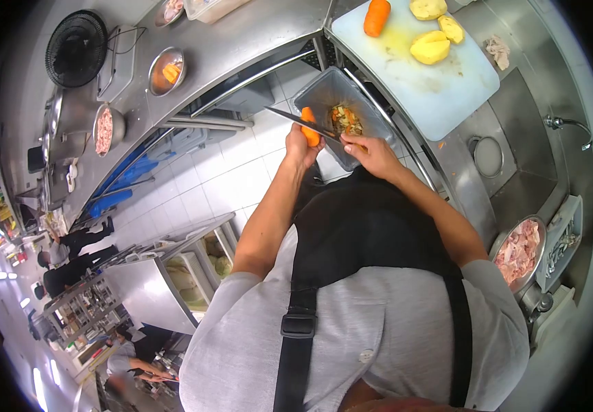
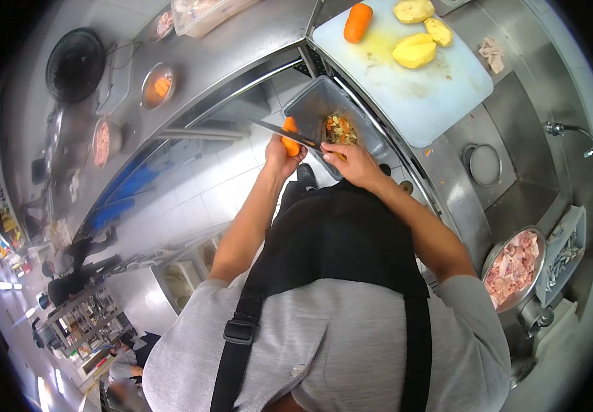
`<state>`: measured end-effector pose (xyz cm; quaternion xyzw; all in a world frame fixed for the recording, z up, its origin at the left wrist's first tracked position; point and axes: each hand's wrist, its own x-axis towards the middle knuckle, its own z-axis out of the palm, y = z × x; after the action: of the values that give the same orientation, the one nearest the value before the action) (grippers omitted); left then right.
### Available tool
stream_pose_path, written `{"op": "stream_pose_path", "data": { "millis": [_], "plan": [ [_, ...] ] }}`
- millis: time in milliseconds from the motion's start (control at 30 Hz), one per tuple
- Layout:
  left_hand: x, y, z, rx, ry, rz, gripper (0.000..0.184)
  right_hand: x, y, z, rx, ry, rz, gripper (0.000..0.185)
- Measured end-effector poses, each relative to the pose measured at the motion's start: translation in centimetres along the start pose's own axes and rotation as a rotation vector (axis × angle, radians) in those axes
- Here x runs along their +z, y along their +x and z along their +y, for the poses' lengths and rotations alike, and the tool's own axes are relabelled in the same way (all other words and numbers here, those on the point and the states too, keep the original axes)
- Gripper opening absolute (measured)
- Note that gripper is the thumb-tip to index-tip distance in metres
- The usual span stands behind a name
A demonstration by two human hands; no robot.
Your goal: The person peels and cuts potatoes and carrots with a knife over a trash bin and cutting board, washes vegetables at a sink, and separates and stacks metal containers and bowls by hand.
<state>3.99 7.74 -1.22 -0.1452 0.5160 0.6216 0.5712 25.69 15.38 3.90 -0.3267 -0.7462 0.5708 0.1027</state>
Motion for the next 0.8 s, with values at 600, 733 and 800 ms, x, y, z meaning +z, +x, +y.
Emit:
{"op": "stream_pose_path", "data": {
  "millis": [600, 733, 800],
  "plan": [
    [0.8, 0.8, 0.7, 0.062, -0.272, 0.033, 0.038, -1.0, -2.4, -1.8, -0.157, -0.065, 0.047, 0.037],
    [1.5, 0.3, 0.6, 0.100, -0.224, 0.070, 0.038, -0.7, -1.9, -1.9, -0.177, -0.127, 0.065, 0.036],
    [2.0, -0.6, 0.2, 0.093, -0.126, 0.061, 0.037, -0.5, -1.1, -2.0, -0.188, -0.111, 0.078, 0.036]
  ]
}}
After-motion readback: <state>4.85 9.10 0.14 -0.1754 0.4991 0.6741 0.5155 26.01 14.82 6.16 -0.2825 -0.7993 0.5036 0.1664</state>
